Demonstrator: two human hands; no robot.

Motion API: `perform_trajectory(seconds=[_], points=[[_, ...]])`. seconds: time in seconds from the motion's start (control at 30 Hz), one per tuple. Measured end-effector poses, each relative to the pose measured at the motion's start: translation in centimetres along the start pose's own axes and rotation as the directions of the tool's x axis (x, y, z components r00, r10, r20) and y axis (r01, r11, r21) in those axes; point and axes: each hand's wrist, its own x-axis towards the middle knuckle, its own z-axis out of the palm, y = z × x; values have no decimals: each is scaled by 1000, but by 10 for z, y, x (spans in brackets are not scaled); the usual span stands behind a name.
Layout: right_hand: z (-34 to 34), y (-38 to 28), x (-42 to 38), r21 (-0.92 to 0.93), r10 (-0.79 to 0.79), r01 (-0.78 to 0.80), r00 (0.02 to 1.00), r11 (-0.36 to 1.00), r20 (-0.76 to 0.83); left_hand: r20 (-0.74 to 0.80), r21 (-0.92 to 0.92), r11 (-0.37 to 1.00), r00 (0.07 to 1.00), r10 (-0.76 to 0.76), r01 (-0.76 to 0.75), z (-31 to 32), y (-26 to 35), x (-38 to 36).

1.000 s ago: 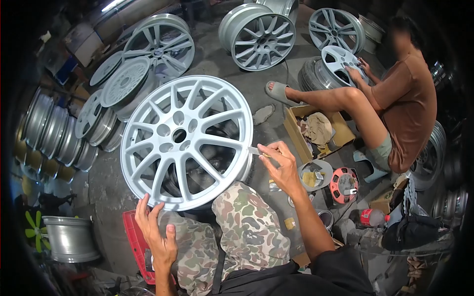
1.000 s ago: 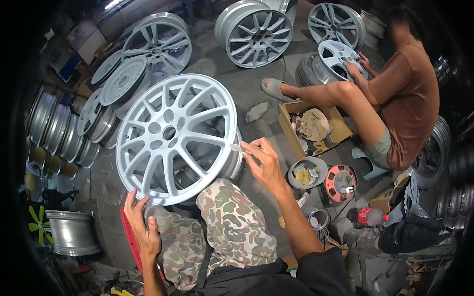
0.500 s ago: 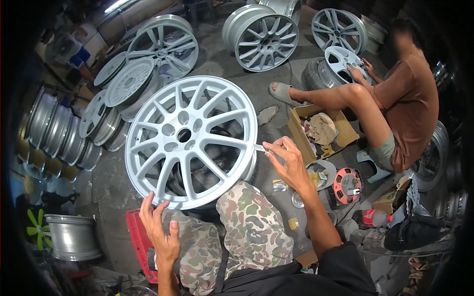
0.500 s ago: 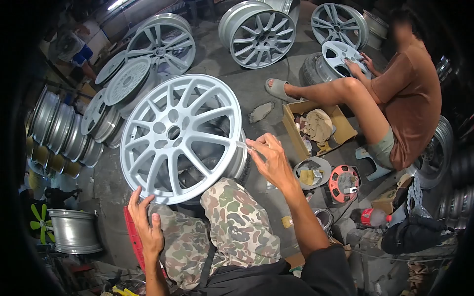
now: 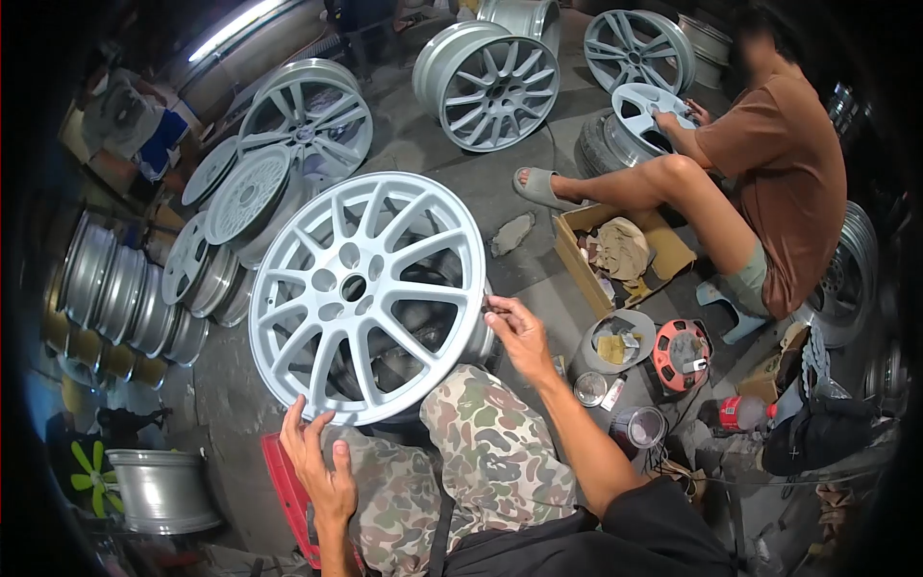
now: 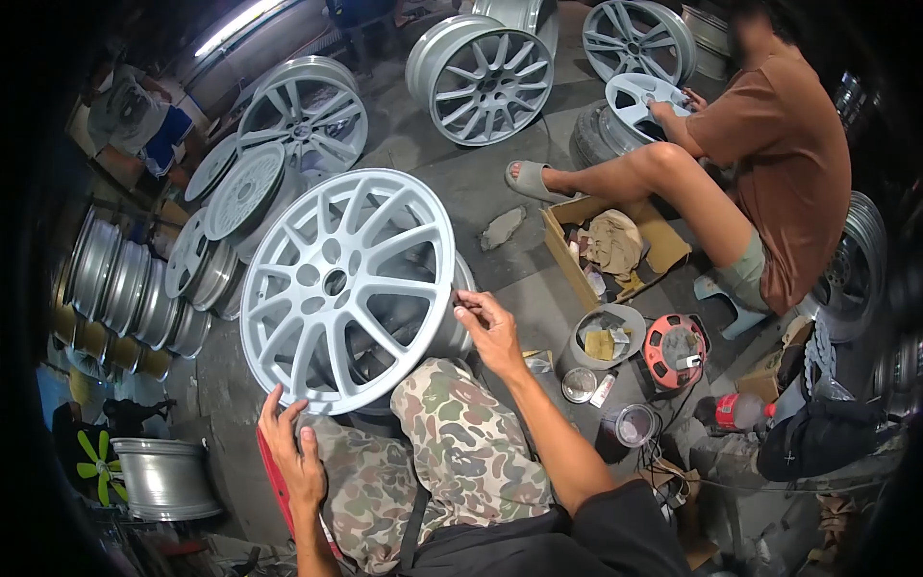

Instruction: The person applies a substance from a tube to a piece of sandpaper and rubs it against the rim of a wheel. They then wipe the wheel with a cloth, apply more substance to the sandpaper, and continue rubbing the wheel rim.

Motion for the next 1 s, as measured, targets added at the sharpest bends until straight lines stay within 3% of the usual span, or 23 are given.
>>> perform_trajectory(seconds=[0.13, 0.27, 0.47, 0.57, 0.73, 0.87, 0.93, 1.0], points=[[5, -3, -12, 57, 82, -82, 997, 995, 8, 0, -31, 999, 1000, -31, 31, 1, 1, -1], [-2, -1, -18, -62, 66, -64, 997, 996, 33, -2, -5, 999, 999, -32, 32, 1, -1, -1], [-8, -23, -10, -87, -91, 90, 996, 992, -9, -14, 29, 998, 999, -52, 53, 1, -1, -5], [-8, -36, -6, -348, -181, 174, 983, 921, 14, -29, 59, 996, 997, -70, 72, 2, -4, -11], [-7, -44, -20, -371, -206, 216, 976, 903, 67, -38, -18, 992, 991, -124, 124, -2, -1, -31], [-12, -49, -38, -396, -187, 208, 978, 894, 91, -129, -103, 992, 988, -82, 69, -6, -12, -29], [-19, -42, -47, -358, -102, 128, 991, 925, 91, -182, -162, 987, 982, -54, 24, -13, -18, -18], [-28, -30, -57, -313, -89, 104, 994, 944, 62, -225, -128, 988, 973, 57, -88, -22, -23, -5]])
